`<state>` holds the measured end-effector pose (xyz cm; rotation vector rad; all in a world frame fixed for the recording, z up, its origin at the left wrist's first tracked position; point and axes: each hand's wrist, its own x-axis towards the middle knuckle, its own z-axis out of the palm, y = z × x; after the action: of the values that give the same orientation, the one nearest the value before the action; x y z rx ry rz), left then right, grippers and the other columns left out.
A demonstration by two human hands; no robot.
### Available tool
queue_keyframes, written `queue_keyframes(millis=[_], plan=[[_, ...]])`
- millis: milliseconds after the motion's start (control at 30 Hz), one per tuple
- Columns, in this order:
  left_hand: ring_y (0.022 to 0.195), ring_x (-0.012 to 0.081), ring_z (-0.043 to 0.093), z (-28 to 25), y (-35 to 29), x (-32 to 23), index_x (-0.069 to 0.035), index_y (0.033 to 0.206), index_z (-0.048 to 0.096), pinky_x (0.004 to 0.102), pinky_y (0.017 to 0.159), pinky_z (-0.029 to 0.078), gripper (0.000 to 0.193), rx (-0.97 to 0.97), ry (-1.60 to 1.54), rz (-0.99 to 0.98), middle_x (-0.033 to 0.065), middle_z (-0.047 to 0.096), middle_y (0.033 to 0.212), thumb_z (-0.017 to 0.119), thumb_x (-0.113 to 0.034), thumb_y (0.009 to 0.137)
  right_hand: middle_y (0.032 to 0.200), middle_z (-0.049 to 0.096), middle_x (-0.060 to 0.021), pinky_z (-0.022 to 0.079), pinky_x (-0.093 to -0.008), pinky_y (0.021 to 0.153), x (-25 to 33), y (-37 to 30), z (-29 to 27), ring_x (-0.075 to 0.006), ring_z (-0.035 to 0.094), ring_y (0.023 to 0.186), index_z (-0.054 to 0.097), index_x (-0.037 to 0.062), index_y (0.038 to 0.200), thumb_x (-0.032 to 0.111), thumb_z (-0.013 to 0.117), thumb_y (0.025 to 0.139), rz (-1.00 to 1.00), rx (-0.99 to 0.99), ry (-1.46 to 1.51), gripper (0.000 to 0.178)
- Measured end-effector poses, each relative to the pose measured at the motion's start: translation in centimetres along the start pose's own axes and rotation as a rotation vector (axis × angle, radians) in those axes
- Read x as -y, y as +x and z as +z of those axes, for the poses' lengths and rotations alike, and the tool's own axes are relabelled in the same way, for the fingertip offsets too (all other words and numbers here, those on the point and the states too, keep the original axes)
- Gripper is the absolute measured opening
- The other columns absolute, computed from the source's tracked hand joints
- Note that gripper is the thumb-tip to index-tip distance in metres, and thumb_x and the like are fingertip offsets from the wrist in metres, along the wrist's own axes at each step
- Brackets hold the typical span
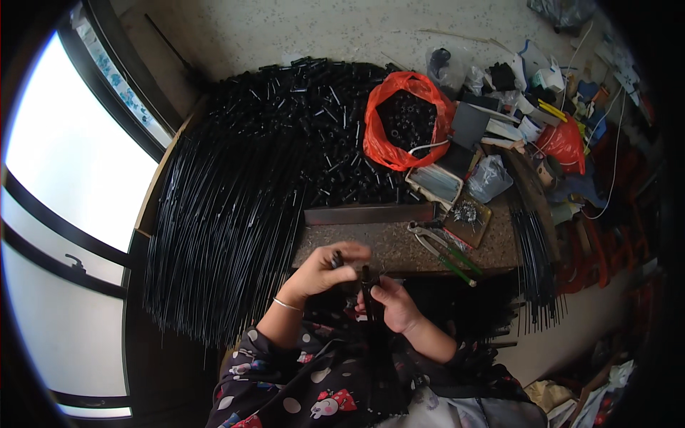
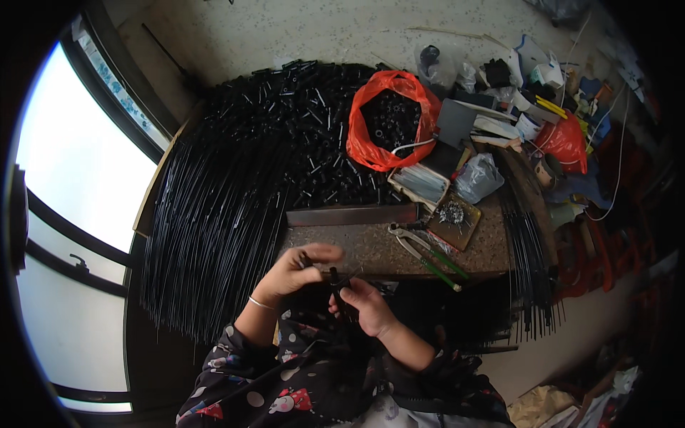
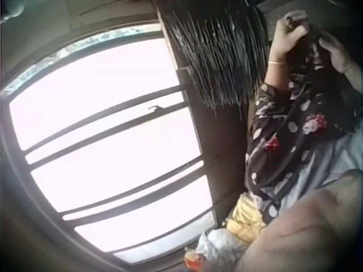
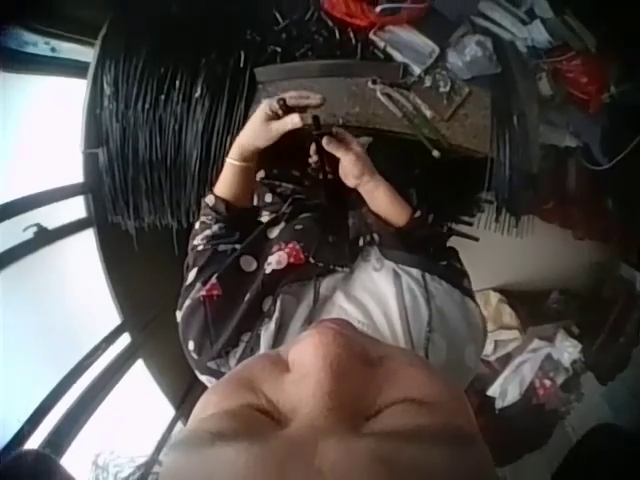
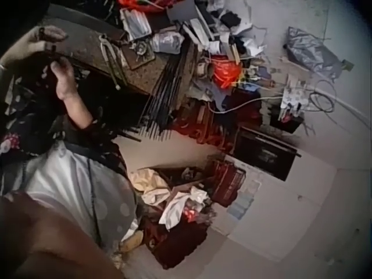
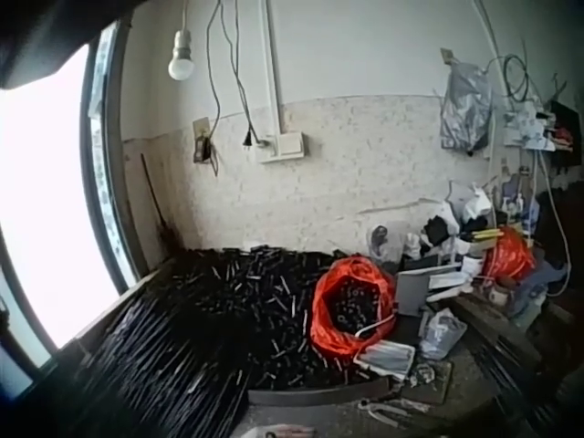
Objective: Assembling and capping black plastic or metal rods at a manufacturing workbench.
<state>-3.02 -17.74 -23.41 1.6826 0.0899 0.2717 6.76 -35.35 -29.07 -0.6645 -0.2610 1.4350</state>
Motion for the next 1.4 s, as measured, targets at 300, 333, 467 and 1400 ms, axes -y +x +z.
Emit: queue_keyframes(millis=[300, 333, 467, 1400], plan=[[0.116, 0.024, 0.047, 2.3, 1.9, -0.8, 0.005, 0.124, 0.046, 0.0366, 0.099, 0.034, 0.064, 0.054, -0.418, -0.079, 0.0156, 0.052, 0.12, 0.054, -0.046, 0.085, 0.083, 0.06, -0.0076, 0.051, -0.0287, 0.063, -0.3, -0.6, 1.3, -0.0148, 0.059, 0.07, 0.049, 0.0058, 0.088, 0.018, 0.058, 0.087, -0.237, -0.137, -0.152, 0.015], [0.11, 0.0221, 0.051, 2.0, 1.8, -0.8, 0.004, 0.121, 0.048, 0.0346, 0.095, 0.038, 0.058, 0.027, -0.257, -0.083, 0.0141, 0.055, 0.115, 0.059, -0.038, 0.083, 0.083, 0.06, -0.0076, 0.051, -0.0287, 0.063, -0.3, -0.6, 1.3, -0.0148, 0.059, 0.07, 0.049, 0.0058, 0.088, 0.018, 0.058, 0.087, -0.237, -0.144, -0.15, 0.015], [0.093, 0.0153, 0.059, 1.0, 1.6, -1.8, 0.002, 0.113, 0.053, 0.0283, 0.084, 0.046, 0.038, -0.052, -0.18, -0.181, 0.0081, 0.063, 0.098, 0.066, -0.01, 0.079, 0.083, 0.06, -0.0063, 0.05, -0.0285, 0.066, -0.3, -0.2, 0.8, -0.0144, 0.059, 0.073, 0.051, 0.0064, 0.091, 0.019, 0.059, 0.087, -0.209, -0.132, -0.157, 0.015], [0.05, 0.0048, 0.044, 3.7, 0.7, -2.2, -0.001, 0.068, 0.052, 0.0211, 0.045, 0.037, 0.025, -0.376, 0.328, -0.046, 0.0007, 0.052, 0.055, 0.071, -0.016, 0.076, 0.081, 0.059, -0.0045, 0.048, -0.0258, 0.06, -0.9, 0.0, 0.5, -0.0123, 0.057, 0.069, 0.05, 0.008, 0.091, 0.021, 0.057, 0.088, -0.167, -0.078, -0.181, 0.016]])
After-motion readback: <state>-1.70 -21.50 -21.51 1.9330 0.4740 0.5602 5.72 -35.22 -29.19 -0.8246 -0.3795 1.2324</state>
